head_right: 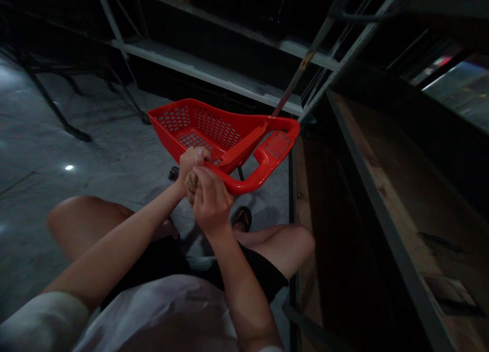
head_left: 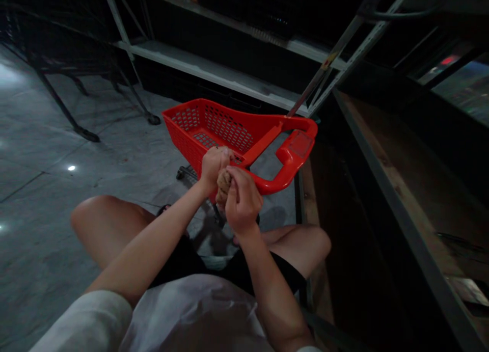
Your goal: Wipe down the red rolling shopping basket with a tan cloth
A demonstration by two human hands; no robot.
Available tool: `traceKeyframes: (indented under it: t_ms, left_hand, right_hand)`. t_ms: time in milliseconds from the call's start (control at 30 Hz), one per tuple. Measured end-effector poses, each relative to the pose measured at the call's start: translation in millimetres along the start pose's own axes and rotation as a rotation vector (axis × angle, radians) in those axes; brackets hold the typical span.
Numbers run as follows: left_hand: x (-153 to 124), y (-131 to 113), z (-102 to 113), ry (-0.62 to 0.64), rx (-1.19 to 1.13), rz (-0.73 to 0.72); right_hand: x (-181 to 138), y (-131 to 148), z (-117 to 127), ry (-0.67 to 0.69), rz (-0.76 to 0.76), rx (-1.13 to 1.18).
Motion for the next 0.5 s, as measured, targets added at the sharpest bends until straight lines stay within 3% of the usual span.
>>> traceKeyframes:
  t_ms: [133,267,333,400,500]
  left_hand:
    - [-7.0,-11.3,2.6,-0.051,-0.002,-0.040]
    - [-10.1,-20.3,0.3,-0.083,-0.030,-0.088]
    - [-10.6,-23.2,-1.1,-0.104,-0.032,-0.094]
    - [-11.0,-25.9,-1.6,-0.129,-0.026,-0.101]
    - [-11.1,-27.5,0.0,-0.150,-0.005,-0.113]
  right_hand:
    - [26.8,-27.8,43.9,0.028,0.082,-0.099]
    - [32.2,-104.8,67.3,0.045,-0.168,-0.313]
    - [24.9,-124.6,67.5,0.067,-0.239,-0.336]
    - [17.2,-120.2,59.4,0.117,-0.227,-0.333]
    - [9.3,-91.4,48.8,0.149,-0.205,-0.337]
Point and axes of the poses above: each hand's wrist, its own x-axis towards the middle knuckle, its own z-axis out of the back of the hand, y = z × x, the point moved 10 cm from there along x, towards the middle knuckle, and after that the axes turned 14 degrees about -x, right-handed, at the moved point
